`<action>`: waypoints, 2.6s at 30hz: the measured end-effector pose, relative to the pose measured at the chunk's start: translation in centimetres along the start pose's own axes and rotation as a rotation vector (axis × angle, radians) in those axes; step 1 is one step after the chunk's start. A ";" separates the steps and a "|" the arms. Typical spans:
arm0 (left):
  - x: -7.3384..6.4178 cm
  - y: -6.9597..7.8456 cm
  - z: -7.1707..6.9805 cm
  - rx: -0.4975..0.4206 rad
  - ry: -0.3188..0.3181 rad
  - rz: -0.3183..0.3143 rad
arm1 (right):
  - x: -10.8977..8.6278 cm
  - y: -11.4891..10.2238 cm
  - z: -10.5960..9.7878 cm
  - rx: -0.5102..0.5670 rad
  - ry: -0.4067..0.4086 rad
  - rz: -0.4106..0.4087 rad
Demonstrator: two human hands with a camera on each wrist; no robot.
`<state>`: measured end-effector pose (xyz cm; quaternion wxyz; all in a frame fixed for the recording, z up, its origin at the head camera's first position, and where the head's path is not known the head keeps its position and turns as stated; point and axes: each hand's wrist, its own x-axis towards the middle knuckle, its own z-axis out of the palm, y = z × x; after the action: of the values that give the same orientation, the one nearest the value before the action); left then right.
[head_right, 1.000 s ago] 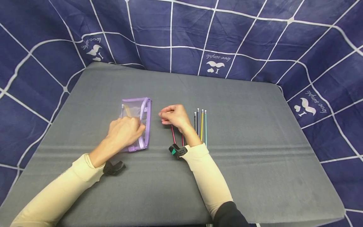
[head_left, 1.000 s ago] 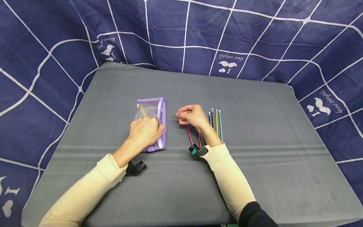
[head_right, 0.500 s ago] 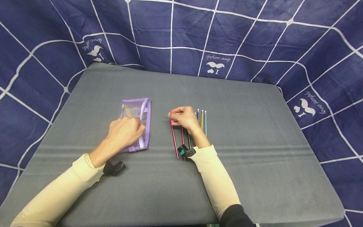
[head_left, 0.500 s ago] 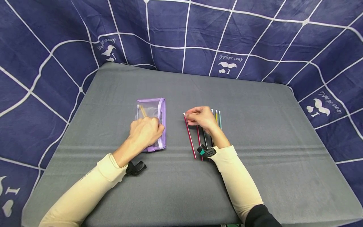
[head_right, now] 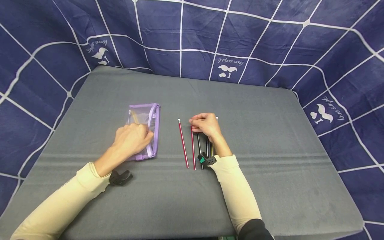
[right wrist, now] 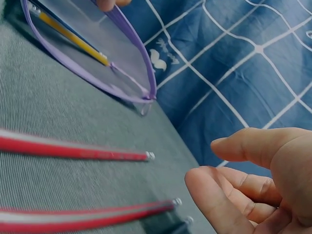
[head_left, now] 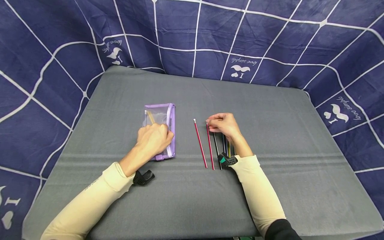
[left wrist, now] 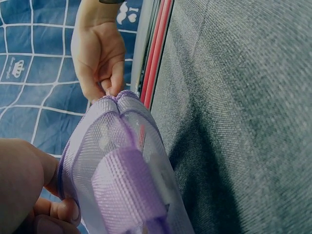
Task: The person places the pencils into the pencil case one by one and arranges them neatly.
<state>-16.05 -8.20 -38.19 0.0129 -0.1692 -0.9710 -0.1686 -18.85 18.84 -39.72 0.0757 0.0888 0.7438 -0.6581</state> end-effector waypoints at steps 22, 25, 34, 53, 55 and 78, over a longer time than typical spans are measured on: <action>0.0 0.0 0.2 0.001 0.000 0.002 | -0.2 1.0 -5.6 -0.028 0.083 0.008; 0.0 0.1 0.2 0.003 0.001 0.005 | -0.3 1.2 -6.1 -0.028 0.085 0.022; -0.1 0.1 0.1 0.001 0.003 0.005 | -0.2 2.1 -7.6 -0.062 0.121 0.042; -0.1 0.0 0.1 0.004 0.005 0.022 | -0.7 2.1 -9.1 -0.249 0.078 0.156; -0.1 0.0 0.1 0.004 0.005 0.021 | -0.7 2.0 -9.1 -0.270 0.063 0.172; -0.1 0.0 0.1 0.005 -0.003 0.018 | -1.0 1.6 -8.8 -0.342 0.050 0.186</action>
<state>-15.94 -8.25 -38.30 0.0135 -0.1780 -0.9698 -0.1660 -17.48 27.70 -40.01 0.1319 0.1593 0.8351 -0.5098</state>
